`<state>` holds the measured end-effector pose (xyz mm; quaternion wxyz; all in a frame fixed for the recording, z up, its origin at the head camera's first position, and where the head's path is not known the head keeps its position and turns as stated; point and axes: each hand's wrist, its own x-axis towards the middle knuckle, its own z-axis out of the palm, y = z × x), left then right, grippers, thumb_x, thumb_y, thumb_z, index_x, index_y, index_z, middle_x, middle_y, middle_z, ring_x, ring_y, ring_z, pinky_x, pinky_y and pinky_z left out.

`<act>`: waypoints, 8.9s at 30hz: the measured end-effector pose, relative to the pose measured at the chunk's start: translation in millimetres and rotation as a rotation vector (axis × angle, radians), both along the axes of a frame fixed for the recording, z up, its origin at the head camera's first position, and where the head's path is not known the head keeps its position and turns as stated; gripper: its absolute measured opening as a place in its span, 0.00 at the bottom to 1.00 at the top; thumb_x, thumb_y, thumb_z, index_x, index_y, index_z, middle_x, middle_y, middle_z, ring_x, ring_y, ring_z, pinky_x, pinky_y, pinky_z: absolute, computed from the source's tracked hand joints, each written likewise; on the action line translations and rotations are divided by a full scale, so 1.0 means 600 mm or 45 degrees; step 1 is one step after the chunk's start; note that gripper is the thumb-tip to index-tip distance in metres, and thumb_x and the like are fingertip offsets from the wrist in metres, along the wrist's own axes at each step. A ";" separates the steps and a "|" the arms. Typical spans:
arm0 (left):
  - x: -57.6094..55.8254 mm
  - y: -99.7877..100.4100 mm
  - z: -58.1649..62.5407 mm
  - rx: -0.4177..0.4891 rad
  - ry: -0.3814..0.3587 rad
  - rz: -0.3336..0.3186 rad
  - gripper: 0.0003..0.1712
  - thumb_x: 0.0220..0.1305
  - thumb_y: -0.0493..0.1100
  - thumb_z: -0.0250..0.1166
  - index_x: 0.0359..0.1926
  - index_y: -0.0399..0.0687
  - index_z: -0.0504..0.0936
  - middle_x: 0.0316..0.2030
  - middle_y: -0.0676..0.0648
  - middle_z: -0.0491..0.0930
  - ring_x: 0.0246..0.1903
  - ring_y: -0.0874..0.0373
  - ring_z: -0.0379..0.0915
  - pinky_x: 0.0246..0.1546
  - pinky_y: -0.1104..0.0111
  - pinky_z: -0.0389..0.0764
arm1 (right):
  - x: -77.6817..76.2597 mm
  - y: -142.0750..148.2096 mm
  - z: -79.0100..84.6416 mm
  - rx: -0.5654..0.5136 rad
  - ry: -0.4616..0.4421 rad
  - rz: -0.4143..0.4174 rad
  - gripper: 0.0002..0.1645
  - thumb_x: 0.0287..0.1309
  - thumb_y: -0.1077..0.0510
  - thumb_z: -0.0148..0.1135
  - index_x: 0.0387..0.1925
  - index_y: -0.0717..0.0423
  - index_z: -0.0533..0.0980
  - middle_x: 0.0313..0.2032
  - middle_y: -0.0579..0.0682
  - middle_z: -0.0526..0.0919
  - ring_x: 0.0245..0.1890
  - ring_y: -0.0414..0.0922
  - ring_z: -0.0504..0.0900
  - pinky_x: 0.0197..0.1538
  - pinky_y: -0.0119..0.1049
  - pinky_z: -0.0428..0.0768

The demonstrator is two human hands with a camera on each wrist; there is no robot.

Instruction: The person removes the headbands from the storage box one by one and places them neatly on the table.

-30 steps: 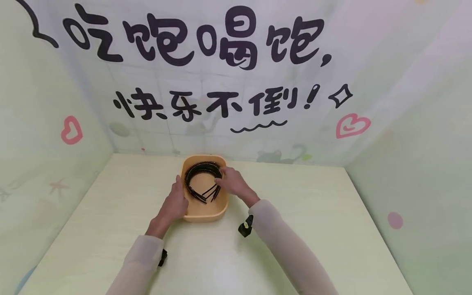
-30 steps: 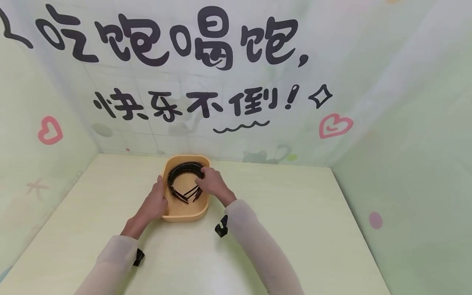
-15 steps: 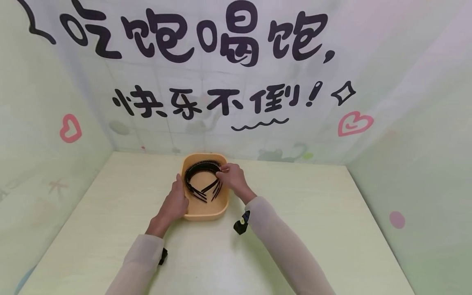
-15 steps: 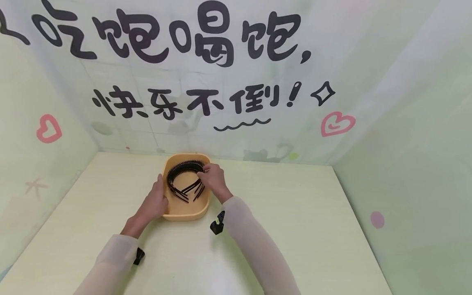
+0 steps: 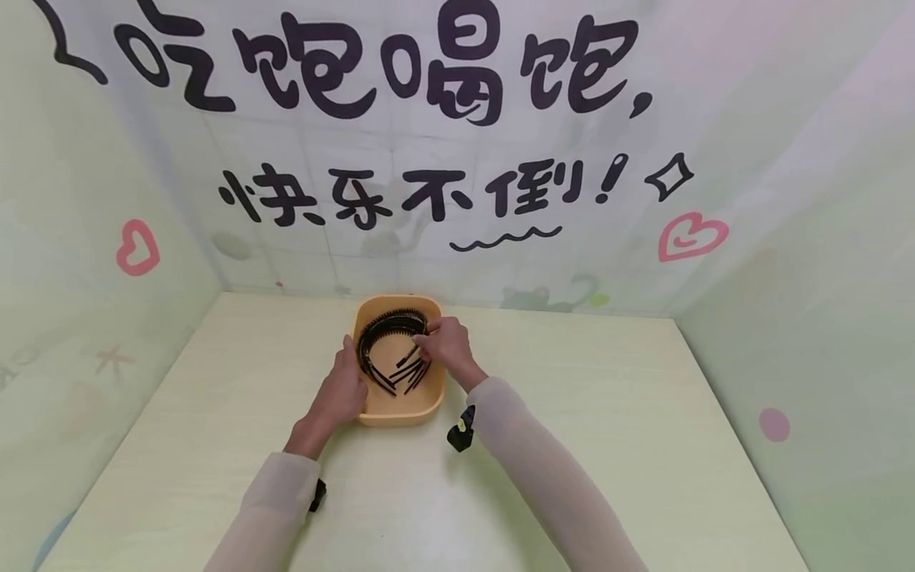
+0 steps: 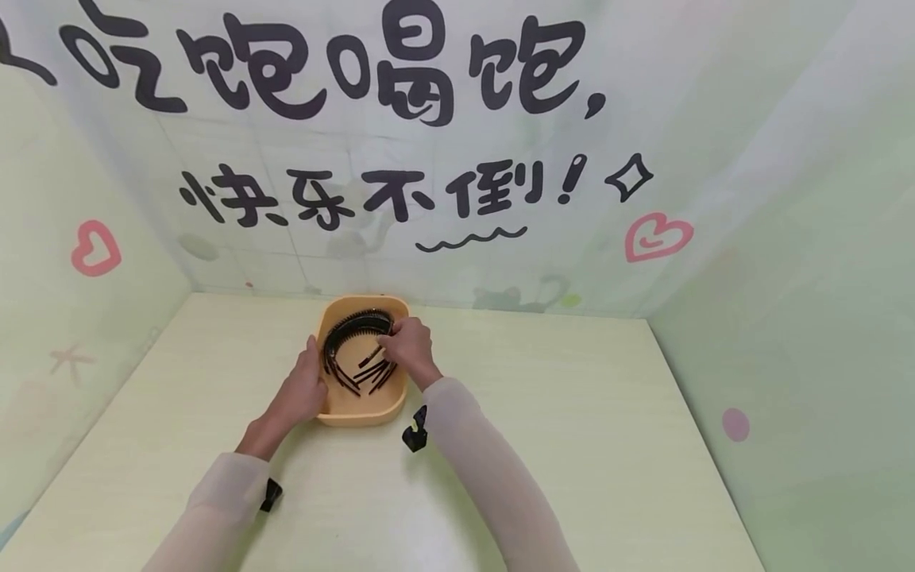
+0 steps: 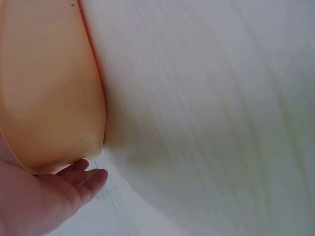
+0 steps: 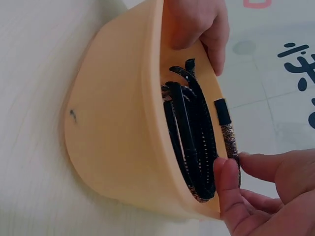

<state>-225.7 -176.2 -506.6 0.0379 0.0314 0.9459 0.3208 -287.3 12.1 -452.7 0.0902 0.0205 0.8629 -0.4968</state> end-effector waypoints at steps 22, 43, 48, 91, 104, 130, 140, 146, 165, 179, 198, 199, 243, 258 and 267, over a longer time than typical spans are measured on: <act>-0.002 0.004 0.003 0.002 -0.025 0.027 0.43 0.67 0.31 0.43 0.75 0.27 0.28 0.71 0.21 0.45 0.54 0.32 0.69 0.51 0.45 0.74 | -0.017 0.064 0.004 -0.191 -0.042 -0.136 0.20 0.58 0.67 0.63 0.53 0.63 0.78 0.33 0.62 0.87 0.25 0.51 0.88 0.39 0.45 0.85; -0.006 0.001 0.000 -0.016 -0.010 0.022 0.43 0.66 0.31 0.42 0.74 0.25 0.29 0.71 0.21 0.46 0.56 0.30 0.68 0.54 0.43 0.72 | -0.034 0.245 -0.038 -0.286 -0.165 -0.300 0.24 0.59 0.68 0.59 0.58 0.67 0.74 0.44 0.66 0.83 0.21 0.38 0.81 0.41 0.39 0.85; -0.006 0.001 0.000 -0.011 -0.009 0.021 0.43 0.66 0.31 0.42 0.74 0.25 0.29 0.71 0.21 0.46 0.56 0.31 0.68 0.55 0.43 0.72 | -0.031 0.262 -0.052 -0.252 -0.203 -0.318 0.23 0.58 0.68 0.60 0.57 0.67 0.75 0.36 0.58 0.83 0.20 0.38 0.81 0.35 0.35 0.85; -0.006 0.004 0.002 0.005 -0.027 0.035 0.44 0.66 0.31 0.42 0.75 0.28 0.27 0.71 0.22 0.46 0.57 0.32 0.67 0.57 0.43 0.70 | -0.023 0.266 -0.077 0.242 -0.141 -0.127 0.20 0.62 0.60 0.60 0.54 0.61 0.78 0.37 0.59 0.87 0.21 0.41 0.82 0.28 0.34 0.81; -0.007 0.001 0.000 0.005 -0.014 0.030 0.44 0.66 0.31 0.43 0.75 0.27 0.28 0.70 0.21 0.47 0.57 0.31 0.67 0.57 0.43 0.70 | -0.012 0.179 -0.038 0.140 0.161 -0.039 0.20 0.66 0.58 0.56 0.55 0.63 0.79 0.44 0.58 0.84 0.44 0.55 0.82 0.45 0.46 0.80; -0.009 0.000 -0.002 0.004 -0.013 0.041 0.45 0.65 0.30 0.44 0.75 0.28 0.28 0.71 0.22 0.47 0.58 0.31 0.67 0.57 0.43 0.71 | 0.023 0.018 0.019 -0.198 -0.287 0.363 0.43 0.67 0.53 0.58 0.75 0.64 0.53 0.75 0.59 0.56 0.74 0.54 0.55 0.72 0.50 0.59; -0.005 -0.001 0.000 0.010 -0.015 0.039 0.43 0.68 0.32 0.42 0.75 0.28 0.27 0.71 0.22 0.46 0.55 0.32 0.69 0.52 0.45 0.74 | 0.025 0.004 0.011 -0.143 -0.268 0.386 0.42 0.68 0.54 0.57 0.75 0.66 0.53 0.75 0.60 0.55 0.75 0.54 0.55 0.72 0.50 0.61; -0.005 -0.001 -0.004 0.029 0.000 0.044 0.43 0.69 0.32 0.42 0.75 0.30 0.28 0.72 0.22 0.46 0.58 0.31 0.68 0.54 0.44 0.73 | 0.026 0.001 0.008 -0.135 -0.106 0.285 0.34 0.68 0.59 0.58 0.71 0.64 0.63 0.71 0.59 0.65 0.70 0.55 0.65 0.64 0.50 0.72; -0.012 0.002 -0.007 0.036 0.009 0.045 0.42 0.70 0.33 0.43 0.75 0.28 0.29 0.72 0.23 0.47 0.58 0.31 0.68 0.55 0.43 0.73 | 0.017 -0.008 -0.019 -0.320 -0.054 -0.089 0.24 0.60 0.68 0.65 0.58 0.61 0.77 0.40 0.60 0.86 0.34 0.56 0.88 0.40 0.45 0.85; -0.010 0.002 -0.002 0.012 0.009 0.024 0.43 0.65 0.30 0.42 0.74 0.26 0.29 0.70 0.20 0.48 0.53 0.31 0.70 0.52 0.43 0.74 | -0.003 0.026 -0.004 -0.451 -0.067 -0.186 0.17 0.61 0.66 0.65 0.53 0.61 0.80 0.44 0.64 0.86 0.23 0.44 0.84 0.44 0.51 0.84; -0.011 0.002 -0.005 0.021 -0.025 0.029 0.44 0.66 0.29 0.43 0.75 0.28 0.28 0.71 0.21 0.46 0.51 0.34 0.70 0.51 0.45 0.75 | -0.036 0.171 -0.019 -0.524 -0.121 -0.281 0.19 0.64 0.65 0.61 0.56 0.64 0.77 0.44 0.60 0.87 0.26 0.41 0.84 0.28 0.31 0.82; -0.010 0.001 -0.004 0.020 -0.026 0.028 0.44 0.66 0.29 0.43 0.75 0.28 0.28 0.71 0.21 0.46 0.51 0.34 0.70 0.51 0.45 0.75 | -0.037 0.179 -0.021 -0.520 -0.124 -0.294 0.20 0.64 0.65 0.61 0.56 0.64 0.77 0.44 0.61 0.87 0.26 0.41 0.84 0.28 0.31 0.81; -0.009 0.003 -0.004 0.022 -0.020 0.044 0.44 0.67 0.30 0.44 0.75 0.29 0.28 0.71 0.22 0.47 0.52 0.33 0.70 0.50 0.46 0.76 | -0.029 0.408 -0.089 -0.346 -0.199 -0.635 0.20 0.66 0.63 0.57 0.58 0.64 0.73 0.30 0.45 0.86 0.25 0.35 0.83 0.32 0.30 0.82; -0.009 0.002 -0.003 0.027 -0.020 0.035 0.44 0.67 0.30 0.43 0.75 0.29 0.28 0.71 0.22 0.46 0.53 0.32 0.70 0.51 0.44 0.75 | -0.031 0.415 -0.096 -0.248 -0.170 -0.622 0.19 0.64 0.63 0.57 0.55 0.64 0.75 0.25 0.41 0.84 0.23 0.34 0.82 0.27 0.29 0.80; -0.009 0.002 0.001 0.025 -0.039 0.041 0.44 0.67 0.30 0.43 0.75 0.30 0.27 0.70 0.22 0.47 0.50 0.34 0.71 0.48 0.47 0.77 | -0.034 0.421 -0.099 -0.254 -0.180 -0.602 0.19 0.65 0.62 0.56 0.56 0.63 0.74 0.26 0.41 0.84 0.23 0.33 0.82 0.28 0.29 0.81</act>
